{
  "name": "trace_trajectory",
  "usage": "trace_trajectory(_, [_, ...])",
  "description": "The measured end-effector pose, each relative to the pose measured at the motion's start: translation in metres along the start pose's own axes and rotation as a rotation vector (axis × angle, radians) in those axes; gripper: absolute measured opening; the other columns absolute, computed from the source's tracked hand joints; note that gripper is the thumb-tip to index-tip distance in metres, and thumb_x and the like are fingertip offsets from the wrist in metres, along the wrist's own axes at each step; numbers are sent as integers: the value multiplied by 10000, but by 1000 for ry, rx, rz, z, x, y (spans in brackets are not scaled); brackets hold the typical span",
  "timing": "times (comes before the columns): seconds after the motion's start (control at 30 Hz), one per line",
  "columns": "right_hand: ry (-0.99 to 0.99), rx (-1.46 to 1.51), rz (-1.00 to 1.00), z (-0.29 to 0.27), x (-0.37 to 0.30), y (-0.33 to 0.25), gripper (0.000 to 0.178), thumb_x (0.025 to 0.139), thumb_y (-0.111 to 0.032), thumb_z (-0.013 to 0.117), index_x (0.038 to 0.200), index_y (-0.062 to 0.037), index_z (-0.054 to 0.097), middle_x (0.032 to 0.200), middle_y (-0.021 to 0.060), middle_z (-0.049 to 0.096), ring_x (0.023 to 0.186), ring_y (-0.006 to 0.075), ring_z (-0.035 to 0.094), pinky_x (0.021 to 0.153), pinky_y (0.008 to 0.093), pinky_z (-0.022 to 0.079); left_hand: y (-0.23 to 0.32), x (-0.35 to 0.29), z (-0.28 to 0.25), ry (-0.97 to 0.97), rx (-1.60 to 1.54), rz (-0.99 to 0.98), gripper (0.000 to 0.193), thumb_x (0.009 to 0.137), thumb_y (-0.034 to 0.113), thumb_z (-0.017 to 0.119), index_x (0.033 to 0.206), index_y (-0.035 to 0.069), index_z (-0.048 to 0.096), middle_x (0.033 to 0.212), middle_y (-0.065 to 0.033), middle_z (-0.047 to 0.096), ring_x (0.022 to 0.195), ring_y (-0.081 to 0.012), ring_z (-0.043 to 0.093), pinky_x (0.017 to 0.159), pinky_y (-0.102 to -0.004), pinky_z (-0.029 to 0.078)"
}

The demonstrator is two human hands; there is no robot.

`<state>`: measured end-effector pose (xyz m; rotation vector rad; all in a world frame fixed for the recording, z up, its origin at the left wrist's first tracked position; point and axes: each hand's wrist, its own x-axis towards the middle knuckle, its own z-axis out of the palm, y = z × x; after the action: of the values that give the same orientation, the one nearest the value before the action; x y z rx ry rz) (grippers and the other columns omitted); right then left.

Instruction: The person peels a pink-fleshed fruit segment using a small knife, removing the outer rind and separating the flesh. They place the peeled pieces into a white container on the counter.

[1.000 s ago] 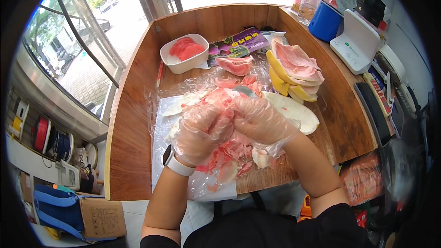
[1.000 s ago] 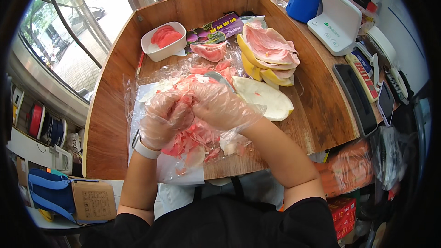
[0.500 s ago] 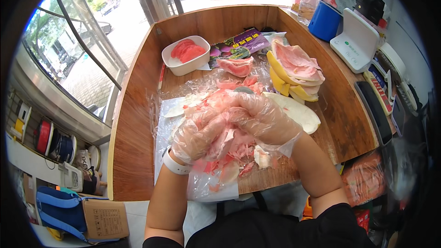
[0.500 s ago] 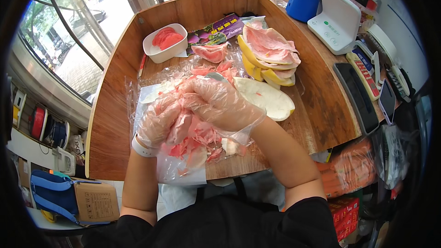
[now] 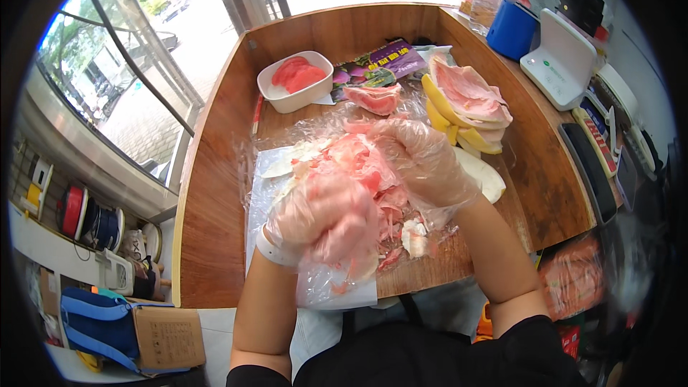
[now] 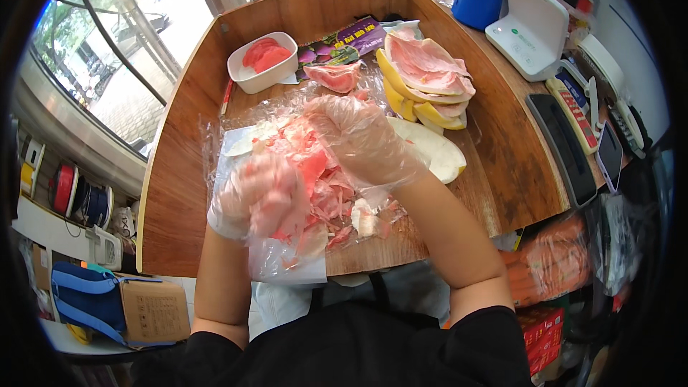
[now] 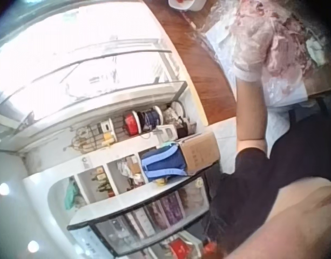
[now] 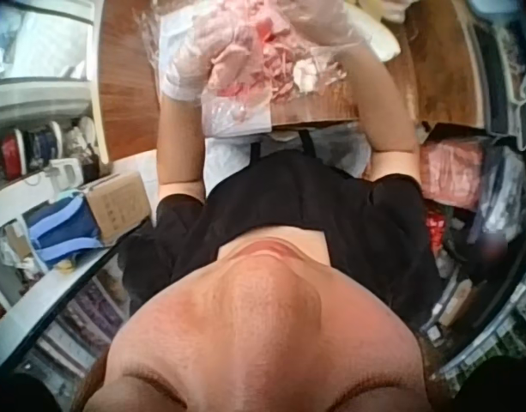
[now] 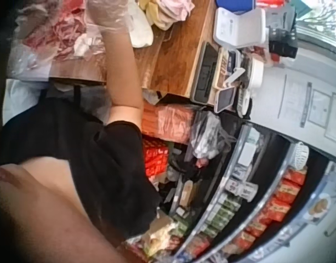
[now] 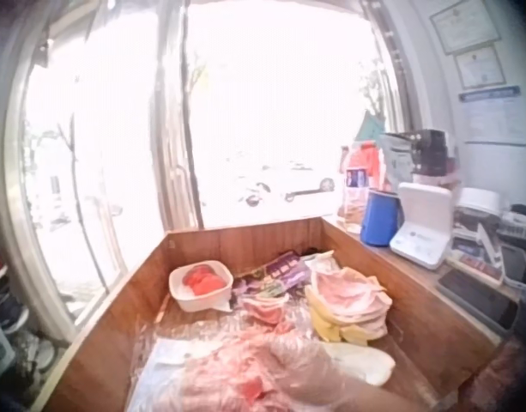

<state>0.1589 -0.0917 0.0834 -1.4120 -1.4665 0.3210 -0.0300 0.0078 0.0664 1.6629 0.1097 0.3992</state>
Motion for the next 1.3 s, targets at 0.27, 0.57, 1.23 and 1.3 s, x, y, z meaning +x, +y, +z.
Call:
trace_trajectory(0.27, [99,-359,-322,9,0,23,249,863,-177,555,1056,-25,602,971,154,610,922,308,574,832,387,437,4,17,19,539,-20,54,172,937,203,457,871,62,528,600,-23,524,449,-108,439,405,-259,352])
trace_trajectory(0.57, [65,65,-128,31,-14,-5,125,844,-144,594,858,-20,584,679,109,534,604,236,527,571,350,442,2,23,36,686,564,330,186,906,165,506,851,-6,556,689,-102,550,600,-199,520,560,-326,429])
trace_trajectory(1.23, [-165,-44,121,18,-16,-7,194,846,-214,534,783,-31,549,688,142,530,621,258,514,597,385,427,-15,14,30,629,-50,265,241,922,251,517,807,40,521,593,-20,505,481,-100,469,434,-265,392])
trace_trajectory(1.3, [-160,-93,124,21,-15,-9,198,852,-213,531,763,-38,555,659,129,526,593,223,511,581,360,428,-11,16,30,638,-348,264,214,920,237,522,828,44,523,599,-23,512,481,-108,476,432,-262,399])
